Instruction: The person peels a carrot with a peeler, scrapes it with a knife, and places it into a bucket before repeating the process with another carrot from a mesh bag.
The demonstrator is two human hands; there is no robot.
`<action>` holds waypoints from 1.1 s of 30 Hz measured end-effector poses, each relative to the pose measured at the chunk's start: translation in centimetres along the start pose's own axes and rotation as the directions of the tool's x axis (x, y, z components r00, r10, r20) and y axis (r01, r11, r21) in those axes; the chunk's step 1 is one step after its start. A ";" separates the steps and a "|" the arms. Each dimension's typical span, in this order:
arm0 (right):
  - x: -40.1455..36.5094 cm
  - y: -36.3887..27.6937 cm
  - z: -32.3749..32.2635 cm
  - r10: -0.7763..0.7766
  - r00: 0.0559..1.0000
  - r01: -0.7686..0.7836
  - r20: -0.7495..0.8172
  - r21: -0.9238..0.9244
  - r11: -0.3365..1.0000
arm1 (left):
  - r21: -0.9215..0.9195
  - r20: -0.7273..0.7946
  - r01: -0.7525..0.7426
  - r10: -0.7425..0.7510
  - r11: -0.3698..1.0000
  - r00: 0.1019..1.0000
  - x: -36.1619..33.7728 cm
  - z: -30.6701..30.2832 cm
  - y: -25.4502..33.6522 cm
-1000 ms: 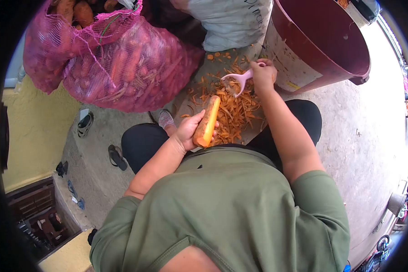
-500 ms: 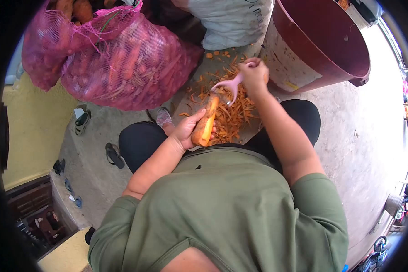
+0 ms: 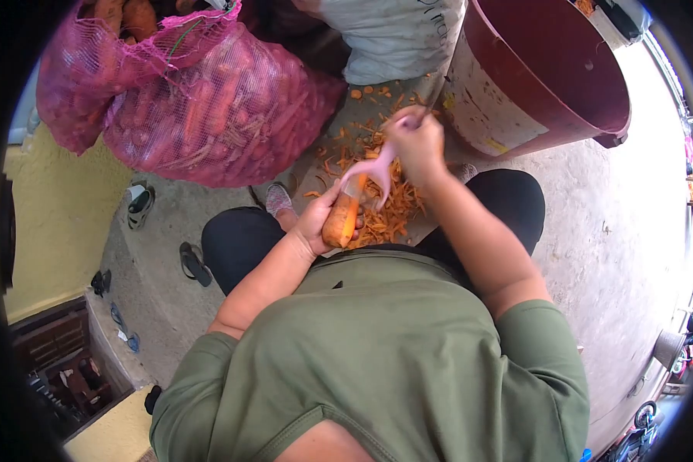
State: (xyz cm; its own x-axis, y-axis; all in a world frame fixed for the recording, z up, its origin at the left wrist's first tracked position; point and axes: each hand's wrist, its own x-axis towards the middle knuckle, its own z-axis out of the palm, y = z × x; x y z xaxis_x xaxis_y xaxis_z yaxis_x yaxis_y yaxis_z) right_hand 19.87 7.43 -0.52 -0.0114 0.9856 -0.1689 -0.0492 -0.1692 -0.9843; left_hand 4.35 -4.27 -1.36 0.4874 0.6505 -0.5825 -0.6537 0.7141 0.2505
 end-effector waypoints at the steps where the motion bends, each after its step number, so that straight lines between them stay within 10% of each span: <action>1: -2.5 -0.4 1.1 -0.013 0.995 0.020 0.103 -0.060 0.998 | 0.006 0.009 -0.014 0.014 1.000 1.000 0.1 0.3 0.0; 5: -1.4 2.2 1.5 -0.103 0.985 0.128 0.135 -0.190 0.973 | 0.095 -0.014 -0.048 0.049 0.994 0.999 -0.1 0.0 -0.5; 8: 5.1 4.4 -2.6 -0.227 0.945 0.108 -0.235 -0.431 0.896 | 0.039 0.071 0.031 -0.033 0.999 0.997 0.3 -1.3 -0.8; 14: 1.2 2.5 0.1 -0.058 0.997 0.059 -0.057 0.006 0.998 | -0.011 0.070 0.066 -0.065 0.998 0.995 0.4 -1.4 -0.2; 19: 5.2 4.5 -2.6 -0.090 0.941 0.070 -0.327 -0.072 0.995 | 0.013 0.164 0.063 -0.065 0.998 0.984 0.0 -0.9 -0.3; 23: 2.5 3.0 -1.2 0.143 0.978 -0.119 -0.151 0.157 0.980 | -0.051 0.194 0.064 -0.053 0.997 0.980 -0.1 -0.6 -0.3; 26: 3.9 5.3 -1.9 -0.077 0.961 0.081 -0.264 0.002 0.997 | -0.005 0.130 -0.006 0.007 1.000 0.991 0.1 -0.4 -0.5; 29: 2.6 1.7 -1.3 0.016 0.981 0.003 -0.195 0.096 0.995 | -0.024 0.081 -0.014 0.016 1.000 0.997 0.6 -1.5 -0.4; 33: -3.4 -1.0 2.1 -0.050 0.988 0.049 0.144 0.008 0.999 | 0.066 -0.143 -0.038 0.047 0.997 0.989 -0.6 1.6 0.1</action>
State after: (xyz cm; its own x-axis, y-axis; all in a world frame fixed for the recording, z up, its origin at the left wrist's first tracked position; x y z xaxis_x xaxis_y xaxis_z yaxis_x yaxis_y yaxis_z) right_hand 17.87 4.25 1.12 -0.1529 0.9821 -0.1102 -0.0582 -0.1203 -0.9910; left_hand 4.94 -4.17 0.20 0.3684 0.6399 -0.6744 -0.6321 0.7044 0.3230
